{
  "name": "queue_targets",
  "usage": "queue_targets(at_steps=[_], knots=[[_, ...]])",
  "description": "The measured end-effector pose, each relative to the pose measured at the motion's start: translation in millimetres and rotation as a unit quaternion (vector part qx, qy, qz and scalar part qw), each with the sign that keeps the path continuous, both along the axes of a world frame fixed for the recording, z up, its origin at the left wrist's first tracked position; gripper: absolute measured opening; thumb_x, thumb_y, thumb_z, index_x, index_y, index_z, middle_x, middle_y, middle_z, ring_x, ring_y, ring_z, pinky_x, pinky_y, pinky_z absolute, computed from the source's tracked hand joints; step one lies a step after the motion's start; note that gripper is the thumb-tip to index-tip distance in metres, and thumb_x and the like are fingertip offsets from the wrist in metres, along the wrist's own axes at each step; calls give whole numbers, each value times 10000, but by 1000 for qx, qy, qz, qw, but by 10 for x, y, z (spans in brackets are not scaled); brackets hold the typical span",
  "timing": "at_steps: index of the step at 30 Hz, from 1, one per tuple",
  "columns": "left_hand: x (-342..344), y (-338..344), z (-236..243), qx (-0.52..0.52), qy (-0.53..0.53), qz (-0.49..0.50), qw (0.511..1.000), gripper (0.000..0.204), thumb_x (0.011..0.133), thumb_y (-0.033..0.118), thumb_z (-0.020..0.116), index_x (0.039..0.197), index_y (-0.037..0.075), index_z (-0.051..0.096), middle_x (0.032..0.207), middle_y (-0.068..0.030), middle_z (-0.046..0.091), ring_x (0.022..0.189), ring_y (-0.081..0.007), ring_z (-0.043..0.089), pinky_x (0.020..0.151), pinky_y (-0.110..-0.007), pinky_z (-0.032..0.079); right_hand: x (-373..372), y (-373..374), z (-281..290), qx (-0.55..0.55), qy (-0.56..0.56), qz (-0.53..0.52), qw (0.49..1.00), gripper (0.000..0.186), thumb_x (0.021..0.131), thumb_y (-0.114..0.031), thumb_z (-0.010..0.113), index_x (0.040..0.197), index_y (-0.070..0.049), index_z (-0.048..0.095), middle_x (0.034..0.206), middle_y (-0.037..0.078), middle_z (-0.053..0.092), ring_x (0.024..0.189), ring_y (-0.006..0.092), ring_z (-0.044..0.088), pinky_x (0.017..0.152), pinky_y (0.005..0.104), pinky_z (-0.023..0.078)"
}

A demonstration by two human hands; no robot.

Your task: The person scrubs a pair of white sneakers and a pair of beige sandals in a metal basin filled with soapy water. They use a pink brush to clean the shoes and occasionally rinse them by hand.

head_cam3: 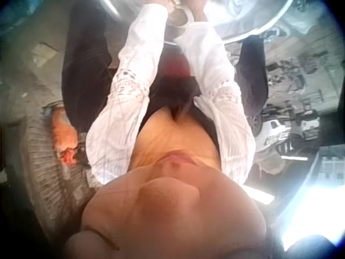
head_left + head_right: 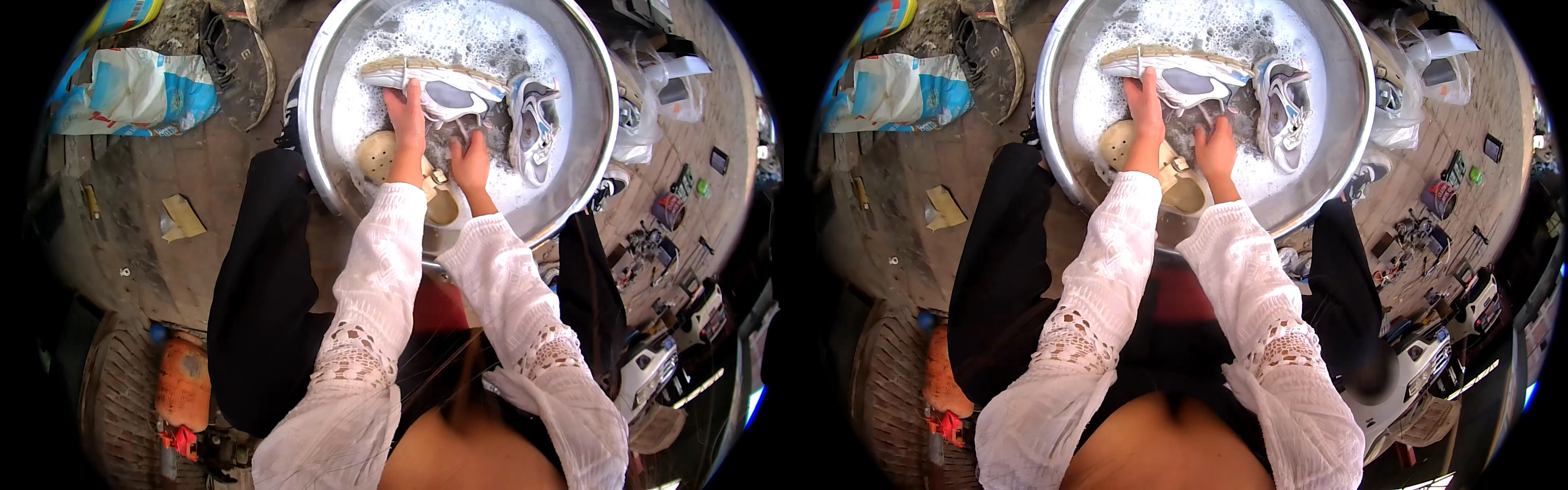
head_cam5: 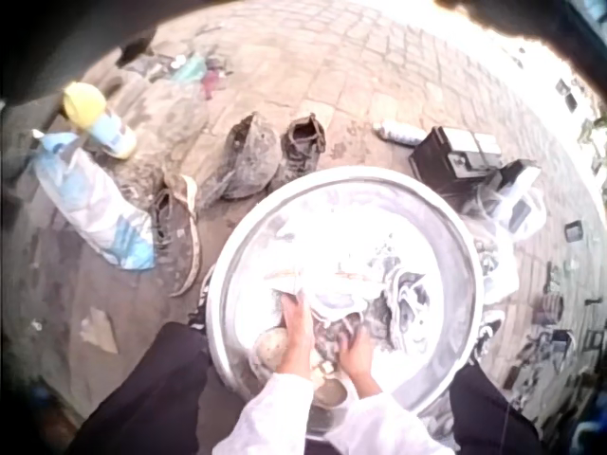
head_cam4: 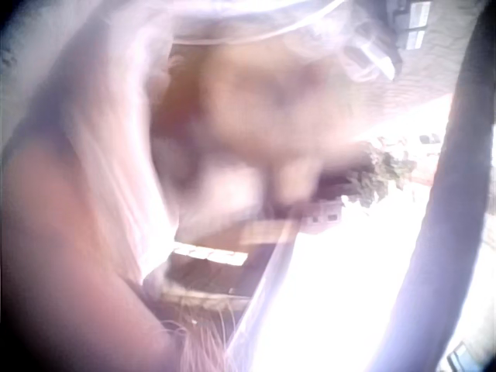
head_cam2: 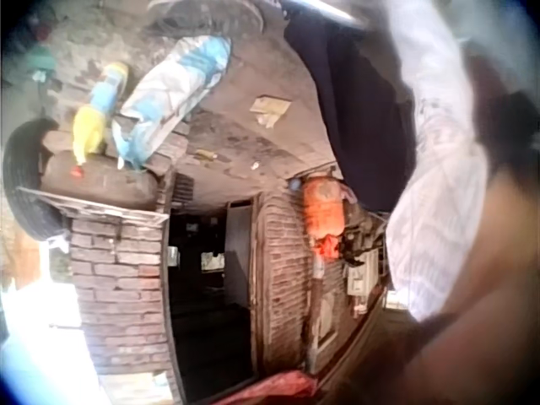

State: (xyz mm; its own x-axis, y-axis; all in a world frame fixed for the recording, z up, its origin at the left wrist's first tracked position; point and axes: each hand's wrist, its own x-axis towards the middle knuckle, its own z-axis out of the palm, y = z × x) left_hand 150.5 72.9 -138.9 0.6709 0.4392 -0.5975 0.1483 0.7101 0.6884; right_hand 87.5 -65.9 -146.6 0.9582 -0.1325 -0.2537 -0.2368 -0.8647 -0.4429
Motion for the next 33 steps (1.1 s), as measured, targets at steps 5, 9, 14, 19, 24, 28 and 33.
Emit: queue_targets(at_steps=[5,9,14,19,24,28,33], knots=[[157,-32,-253,51,70,-1,996,810,875,325,622,1404,-71,152,1417,-222,293,1306,-297,310,1077,-365,244,114,82,562,-32,-57,85,994,183,848,-225,595,958,-80,607,818,143,657,671,355,624,584,430,486],[391,-91,-190,282,43,-9,959,817,876,372,598,1390,-98,171,1427,-292,244,1314,-372,292,1084,-394,243,472,-135,574,-131,99,101,981,293,916,-349,489,956,-83,606,816,186,658,697,384,629,619,473,486],[359,47,-399,206,98,-119,966,699,864,335,627,1330,-86,321,1325,-245,425,1207,-324,434,1015,-385,336,224,0,56,-142,172,43,974,399,933,-402,417,911,-43,589,834,215,654,802,401,635,716,498,494],[418,164,-155,8,-26,-77,997,868,788,260,710,1406,-38,180,1341,-161,409,1167,-233,445,963,-336,381,105,117,431,-141,36,155,977,319,890,-377,528,828,-68,580,620,164,620,546,365,612,510,470,478],[574,42,41,-68,-9,-48,997,877,804,224,653,1452,102,75,1335,-150,400,1128,-267,484,848,-387,471,548,-76,1360,-124,-57,229,964,268,845,-331,599,735,-87,595,610,117,606,492,329,588,471,425,467],[608,-328,226,-329,-32,-9,944,495,891,308,550,1303,80,398,1155,-105,556,1010,-262,576,715,-407,534,823,80,2080,-293,-87,319,897,117,730,-183,640,709,-77,596,621,67,597,511,230,616,471,357,480],[641,-969,353,-469,-124,-11,875,314,925,195,537,1201,99,423,1115,-143,573,945,-283,618,756,-415,558,1298,82,2098,-398,-88,555,725,49,612,-106,633,622,-60,619,611,51,615,541,179,629,472,304,481]])
